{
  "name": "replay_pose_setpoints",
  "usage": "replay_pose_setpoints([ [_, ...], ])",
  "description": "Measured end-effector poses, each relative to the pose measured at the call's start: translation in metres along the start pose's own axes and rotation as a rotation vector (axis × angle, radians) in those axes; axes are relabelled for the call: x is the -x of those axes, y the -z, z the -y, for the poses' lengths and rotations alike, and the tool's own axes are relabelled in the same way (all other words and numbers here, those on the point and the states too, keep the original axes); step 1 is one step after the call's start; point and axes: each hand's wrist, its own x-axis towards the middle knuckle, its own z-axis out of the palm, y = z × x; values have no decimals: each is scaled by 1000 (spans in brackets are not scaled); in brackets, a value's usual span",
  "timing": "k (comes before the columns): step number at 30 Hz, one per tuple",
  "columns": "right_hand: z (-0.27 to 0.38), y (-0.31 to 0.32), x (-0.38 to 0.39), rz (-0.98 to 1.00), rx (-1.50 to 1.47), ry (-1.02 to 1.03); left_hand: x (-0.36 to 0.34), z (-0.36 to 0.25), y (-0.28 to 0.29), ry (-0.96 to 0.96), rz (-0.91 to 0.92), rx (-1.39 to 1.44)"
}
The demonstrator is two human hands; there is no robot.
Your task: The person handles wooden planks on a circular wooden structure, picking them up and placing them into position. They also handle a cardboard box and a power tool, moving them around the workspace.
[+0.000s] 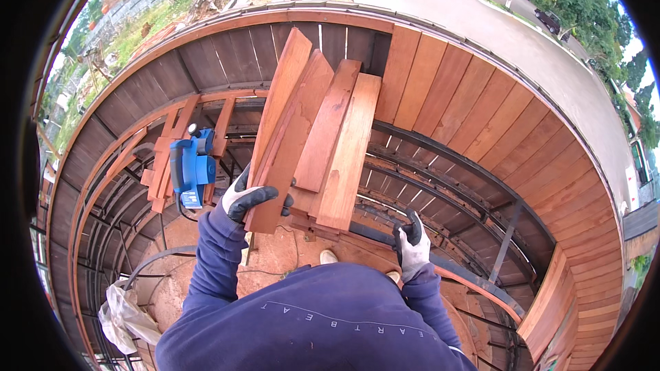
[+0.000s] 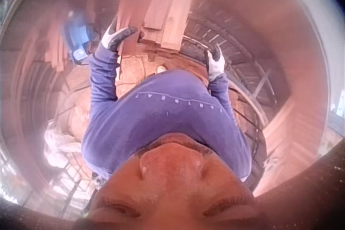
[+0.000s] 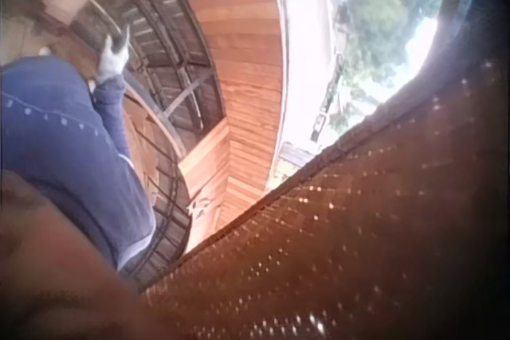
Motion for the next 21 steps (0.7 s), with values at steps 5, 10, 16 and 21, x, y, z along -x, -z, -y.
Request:
replay_pose_setpoints([
  [5,0,15,-1,69,70,117,-16,19,-2,53,35,-264],
  [10,17,26,-3,167,20,68,-14,18,-22,238,52,-445],
  [16,109,-18,-13,561,-191,29,2,28,-74,321,2,254],
  [21,142,-56,-21,533,-416,-102,13,76,-124,391,237,607],
])
